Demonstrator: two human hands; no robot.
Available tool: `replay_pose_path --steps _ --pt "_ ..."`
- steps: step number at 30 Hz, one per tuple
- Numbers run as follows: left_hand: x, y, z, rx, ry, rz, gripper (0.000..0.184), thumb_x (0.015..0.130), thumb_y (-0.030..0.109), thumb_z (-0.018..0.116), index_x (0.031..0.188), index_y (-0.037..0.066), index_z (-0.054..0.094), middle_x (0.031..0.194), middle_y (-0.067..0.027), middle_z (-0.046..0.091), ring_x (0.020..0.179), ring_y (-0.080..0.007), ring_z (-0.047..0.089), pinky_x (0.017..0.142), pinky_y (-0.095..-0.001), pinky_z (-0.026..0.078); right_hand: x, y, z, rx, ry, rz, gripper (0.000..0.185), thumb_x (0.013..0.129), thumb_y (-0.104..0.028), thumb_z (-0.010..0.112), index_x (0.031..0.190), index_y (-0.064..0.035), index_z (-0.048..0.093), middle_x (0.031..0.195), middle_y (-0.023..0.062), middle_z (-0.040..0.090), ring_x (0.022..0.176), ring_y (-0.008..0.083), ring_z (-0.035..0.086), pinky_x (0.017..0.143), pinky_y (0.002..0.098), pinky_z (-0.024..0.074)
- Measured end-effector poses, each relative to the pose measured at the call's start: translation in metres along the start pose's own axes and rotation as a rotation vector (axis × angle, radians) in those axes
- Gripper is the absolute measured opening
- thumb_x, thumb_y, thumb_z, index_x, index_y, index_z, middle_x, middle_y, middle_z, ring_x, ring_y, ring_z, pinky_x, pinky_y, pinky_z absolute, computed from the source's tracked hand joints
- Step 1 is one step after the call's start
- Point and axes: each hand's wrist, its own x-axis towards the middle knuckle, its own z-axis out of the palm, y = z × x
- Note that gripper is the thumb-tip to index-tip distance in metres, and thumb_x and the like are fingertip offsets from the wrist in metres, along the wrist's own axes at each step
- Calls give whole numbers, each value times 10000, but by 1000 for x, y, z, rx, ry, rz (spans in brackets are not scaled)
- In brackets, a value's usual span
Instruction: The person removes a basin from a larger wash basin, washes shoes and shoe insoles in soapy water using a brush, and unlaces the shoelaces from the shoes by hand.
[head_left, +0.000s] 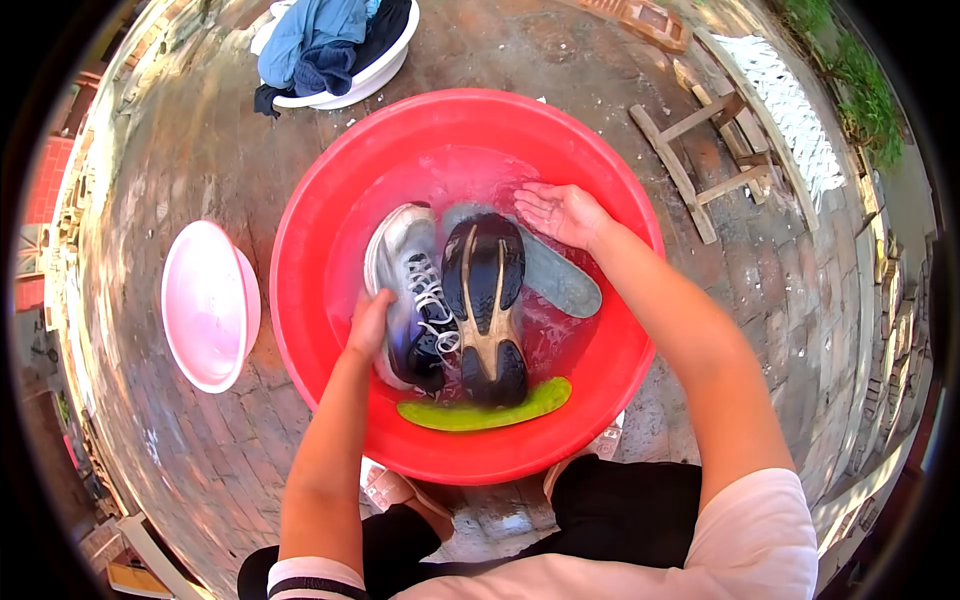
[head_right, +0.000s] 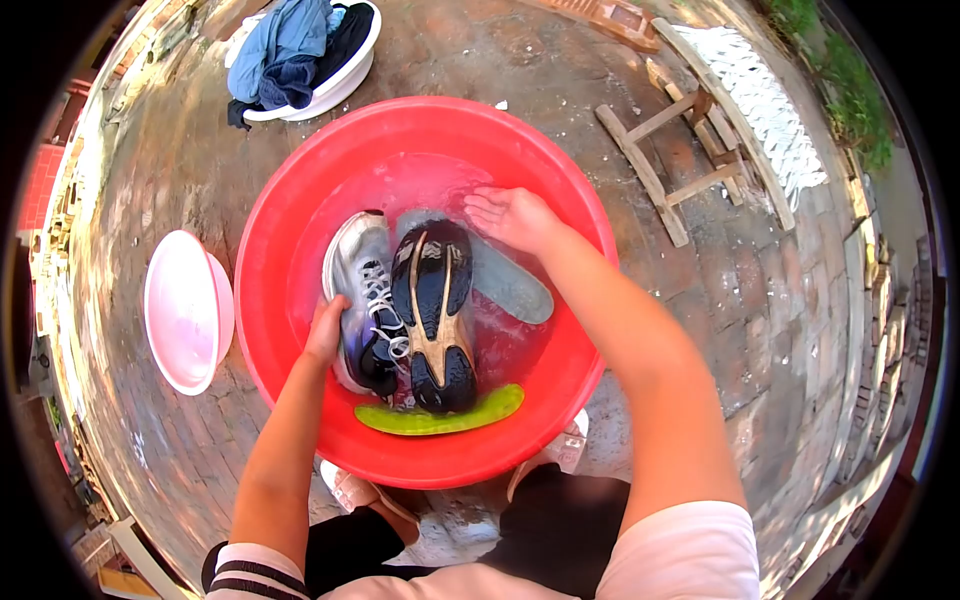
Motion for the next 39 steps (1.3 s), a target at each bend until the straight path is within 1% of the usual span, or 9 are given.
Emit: replay_pose_path --steps 6,10,16,22,28,32,35,37,39 --pt "12 -14 -4 -22 -26 -96 408 817 215 525 1134 -41 531 1013 -122 600 920 -206 579 807 -323 480 5 14 -15 -256 87 -97 391 888 -82 492 1262 34 507 1265 177 569 1207 276 519 1011 367 427" --pt "6 -5 1 -20 36 5 459 819 224 611 1162 -59 495 1018 -150 600 913 -218 584 801 -330 485 3 48 -17 -693 262 -299 268 828 -124 567 1050 -12 667 984 156 684 899 273 628 794 383 472" --pt "1 1 -3 438 449 286 625 826 302 735 1233 -113 507 1046 -183 643 967 -194 611 829 -299 482 -14 67 -13 -1250 387 -276 322 807 -125 565 1085 15 646 958 186 680 906 299 639 834 379 469" --pt "21 -3 -29 323 288 136 422 920 295 586 1121 -74 620 935 -181 678 879 -220 632 794 -337 477 -26 53 11 -1180 519 -332 366 903 -239 533 1158 12 610 1084 223 657 1076 329 605 935 370 436" --pt "-18 41 -11 182 293 108 394 969 265 479 1168 -68 552 1071 -194 631 969 -245 605 854 -348 463 -40 56 38 -1625 421 -589 386 864 -226 590 1162 19 598 1193 232 580 1146 371 535 990 437 412" --pt "-66 64 1 329 294 314 265 873 74 506 1085 -81 533 940 -180 607 910 -274 593 847 -371 460 -65 73 65 -1917 112 -1149 407 726 -36 604 1126 34 602 1209 201 572 1147 366 526 1011 468 395" --pt "-53 26 -15 377 253 344 320 801 52 532 1090 -83 514 951 -209 584 896 -283 584 826 -373 463 -82 115 87 -1905 -409 -1133 319 733 -112 683 1036 -18 645 1154 141 608 1173 299 525 1051 456 363" --pt "-65 48 -12 666 262 460 354 761 81 590 1061 -84 501 1009 -242 562 904 -329 573 801 -397 464 -80 133 79 -2103 -633 -842 293 738 -177 689 995 -41 659 1075 114 642 1143 280 539 1023 475 374" --pt "-71 57 -6 922 344 625 346 756 96 612 1028 -86 499 1033 -253 552 922 -356 563 801 -411 460 -79 130 84 -2201 -595 -744 287 747 -213 681 975 -40 662 1035 107 655 1086 280 568 972 466 409"
